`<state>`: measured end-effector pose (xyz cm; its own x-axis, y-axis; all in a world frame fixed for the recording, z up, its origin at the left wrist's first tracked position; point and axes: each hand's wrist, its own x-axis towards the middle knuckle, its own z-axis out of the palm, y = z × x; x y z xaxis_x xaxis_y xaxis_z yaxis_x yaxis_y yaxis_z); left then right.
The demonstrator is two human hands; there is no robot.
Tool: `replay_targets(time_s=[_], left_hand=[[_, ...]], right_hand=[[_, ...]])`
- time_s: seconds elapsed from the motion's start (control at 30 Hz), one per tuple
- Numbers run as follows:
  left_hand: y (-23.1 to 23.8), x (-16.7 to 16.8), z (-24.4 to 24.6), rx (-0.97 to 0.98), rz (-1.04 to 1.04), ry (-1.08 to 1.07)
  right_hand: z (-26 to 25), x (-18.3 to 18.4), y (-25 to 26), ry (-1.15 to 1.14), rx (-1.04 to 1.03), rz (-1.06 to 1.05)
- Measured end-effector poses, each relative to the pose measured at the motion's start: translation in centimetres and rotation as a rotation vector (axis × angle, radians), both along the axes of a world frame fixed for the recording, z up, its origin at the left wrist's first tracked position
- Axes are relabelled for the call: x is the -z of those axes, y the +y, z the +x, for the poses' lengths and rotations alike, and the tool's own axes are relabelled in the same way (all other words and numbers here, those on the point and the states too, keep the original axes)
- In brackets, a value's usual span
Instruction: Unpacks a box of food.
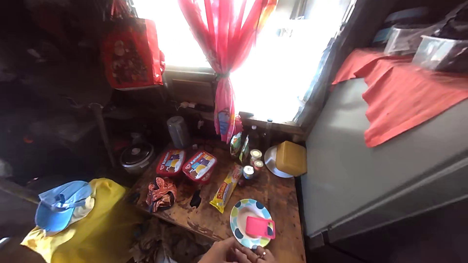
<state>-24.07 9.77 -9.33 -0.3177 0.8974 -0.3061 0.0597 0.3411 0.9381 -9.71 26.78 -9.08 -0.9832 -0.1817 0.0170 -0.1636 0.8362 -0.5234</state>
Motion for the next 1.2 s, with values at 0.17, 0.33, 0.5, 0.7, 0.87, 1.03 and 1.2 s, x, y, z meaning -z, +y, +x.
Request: replay_targets(time_s=[0.17,0.33,0.5,0.7,0.87,1.03,1.2], left_hand=[[0.7,-1.1,-0.5,-0.039,0.094,0.118],[2.0,-3.9,-0.9,-0.085,0.209,0.115],[2.3,-6.1,-1.5,-0.173,0.340,-0.175],[3.2,-6.3,-0.7,-0.229,0.551,-0.464],[3.5,-5.7,-0.9,-0.241,0.666,0.092],[4.1,-5.2,-1.9,-0.245,0.660,0.769],[4.0,-5.3,-2.5,-0.133,0.644,1.136]], right_hand=[[0.3,-0.3,0.1,0.146,0.131,0.003],[-0.5,-0.9,2.3,0.440,0.137,0.136],[-0.9,-1.8,3.8,0.607,0.178,-0.080],[-1.1,-4.2,4.2,0.520,0.172,-0.476],[-1.6,-4.9,4.8,0.492,0.173,-0.448],[-2.0,-4.9,5.3,0.550,0.172,-0.105],[-1.6,-6.1,6.2,0.430,0.038,-0.062]])
